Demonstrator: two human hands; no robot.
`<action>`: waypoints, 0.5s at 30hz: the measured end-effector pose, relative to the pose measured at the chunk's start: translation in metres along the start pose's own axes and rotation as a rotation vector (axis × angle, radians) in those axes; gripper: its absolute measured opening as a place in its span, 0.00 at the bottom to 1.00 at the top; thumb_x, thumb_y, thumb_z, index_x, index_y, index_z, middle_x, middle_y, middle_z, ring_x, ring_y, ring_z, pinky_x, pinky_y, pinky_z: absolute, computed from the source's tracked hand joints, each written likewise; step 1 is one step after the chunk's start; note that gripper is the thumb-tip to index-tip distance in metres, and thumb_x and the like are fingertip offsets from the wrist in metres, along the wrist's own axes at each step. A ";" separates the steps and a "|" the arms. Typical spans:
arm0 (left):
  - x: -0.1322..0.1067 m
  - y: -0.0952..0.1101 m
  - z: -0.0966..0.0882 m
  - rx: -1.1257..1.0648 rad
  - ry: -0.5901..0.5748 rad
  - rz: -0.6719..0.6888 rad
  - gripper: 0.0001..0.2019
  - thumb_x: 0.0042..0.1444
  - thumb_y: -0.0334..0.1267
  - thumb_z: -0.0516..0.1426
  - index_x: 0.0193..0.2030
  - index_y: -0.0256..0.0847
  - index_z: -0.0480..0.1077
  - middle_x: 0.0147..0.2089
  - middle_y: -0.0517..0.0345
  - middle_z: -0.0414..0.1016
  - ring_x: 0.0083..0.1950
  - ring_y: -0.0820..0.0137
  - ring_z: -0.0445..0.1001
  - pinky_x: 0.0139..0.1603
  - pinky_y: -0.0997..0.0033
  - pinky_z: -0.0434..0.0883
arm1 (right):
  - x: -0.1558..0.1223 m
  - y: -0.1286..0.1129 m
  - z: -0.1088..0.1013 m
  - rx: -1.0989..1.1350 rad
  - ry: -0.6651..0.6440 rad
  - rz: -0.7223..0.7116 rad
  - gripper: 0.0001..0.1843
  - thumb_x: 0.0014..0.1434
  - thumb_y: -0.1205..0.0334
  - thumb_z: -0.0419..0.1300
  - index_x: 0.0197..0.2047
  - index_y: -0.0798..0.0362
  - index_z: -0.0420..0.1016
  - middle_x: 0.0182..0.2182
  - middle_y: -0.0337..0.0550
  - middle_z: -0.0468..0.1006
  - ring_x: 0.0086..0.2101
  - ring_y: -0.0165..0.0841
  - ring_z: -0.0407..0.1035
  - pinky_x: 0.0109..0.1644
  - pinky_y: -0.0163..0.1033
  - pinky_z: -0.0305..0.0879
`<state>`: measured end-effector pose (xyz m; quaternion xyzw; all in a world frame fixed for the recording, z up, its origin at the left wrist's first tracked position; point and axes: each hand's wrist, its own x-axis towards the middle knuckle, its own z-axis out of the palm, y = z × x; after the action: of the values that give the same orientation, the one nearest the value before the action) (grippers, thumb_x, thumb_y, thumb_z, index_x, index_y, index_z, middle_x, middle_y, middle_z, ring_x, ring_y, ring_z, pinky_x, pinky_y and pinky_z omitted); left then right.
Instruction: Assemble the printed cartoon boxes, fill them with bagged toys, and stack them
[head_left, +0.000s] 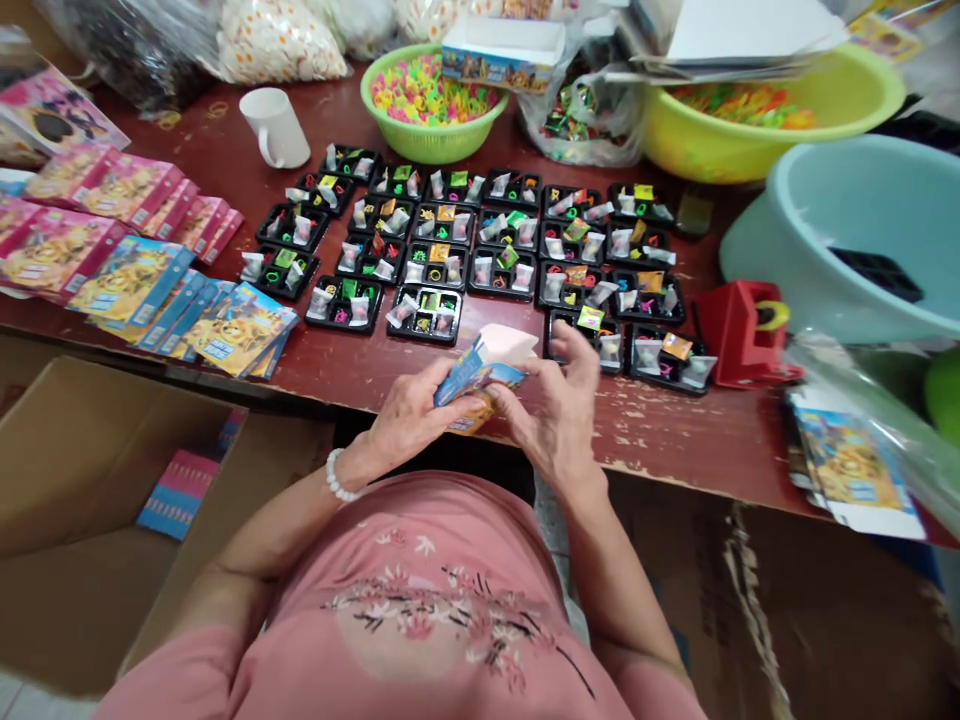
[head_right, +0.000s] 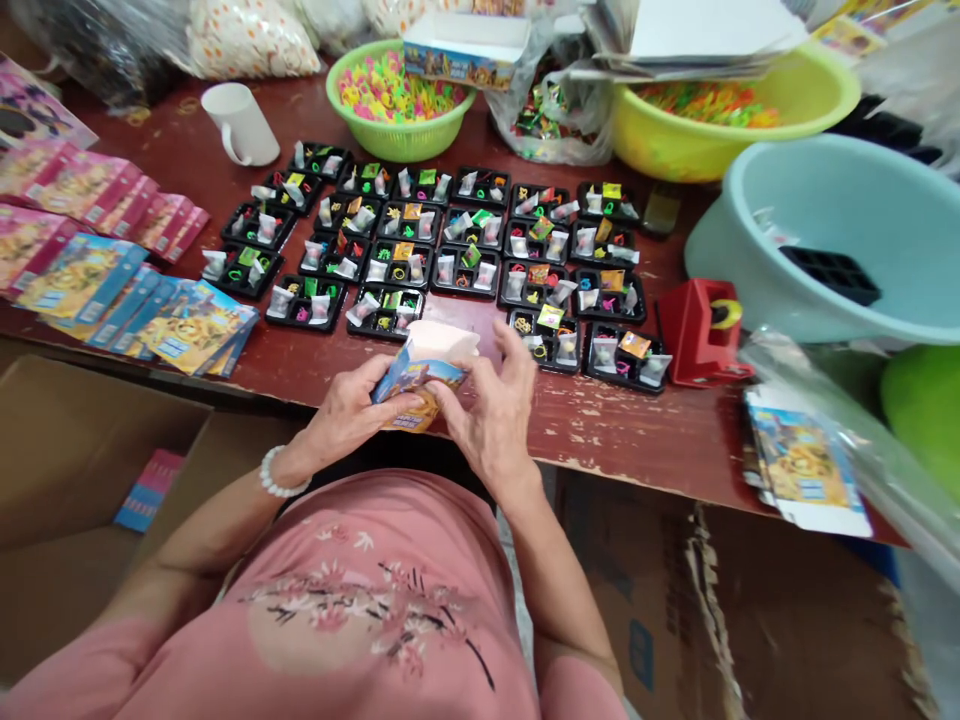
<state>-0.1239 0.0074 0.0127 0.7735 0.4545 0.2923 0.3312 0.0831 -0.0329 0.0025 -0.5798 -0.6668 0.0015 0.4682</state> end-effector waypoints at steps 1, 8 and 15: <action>-0.001 0.000 0.001 0.078 0.014 0.030 0.19 0.64 0.52 0.66 0.54 0.42 0.75 0.39 0.58 0.84 0.34 0.68 0.79 0.36 0.71 0.68 | 0.001 -0.003 -0.004 -0.090 0.011 -0.021 0.17 0.62 0.45 0.72 0.46 0.48 0.81 0.62 0.54 0.71 0.60 0.51 0.66 0.64 0.58 0.64; -0.010 0.012 0.004 0.483 0.014 0.292 0.19 0.71 0.57 0.57 0.44 0.42 0.73 0.31 0.57 0.81 0.29 0.66 0.80 0.27 0.67 0.58 | 0.017 -0.015 -0.029 0.351 -0.525 0.017 0.21 0.65 0.41 0.69 0.35 0.50 0.81 0.29 0.39 0.79 0.32 0.33 0.70 0.40 0.40 0.67; -0.005 0.016 0.013 0.282 -0.023 0.413 0.23 0.75 0.58 0.51 0.53 0.40 0.74 0.43 0.52 0.86 0.42 0.65 0.85 0.37 0.69 0.74 | 0.017 -0.008 -0.028 0.749 -0.734 0.186 0.18 0.67 0.50 0.70 0.30 0.52 0.80 0.24 0.34 0.75 0.24 0.27 0.64 0.29 0.35 0.62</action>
<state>-0.1078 -0.0062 0.0163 0.8919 0.3192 0.2786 0.1581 0.0963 -0.0375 0.0336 -0.3908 -0.6864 0.4837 0.3770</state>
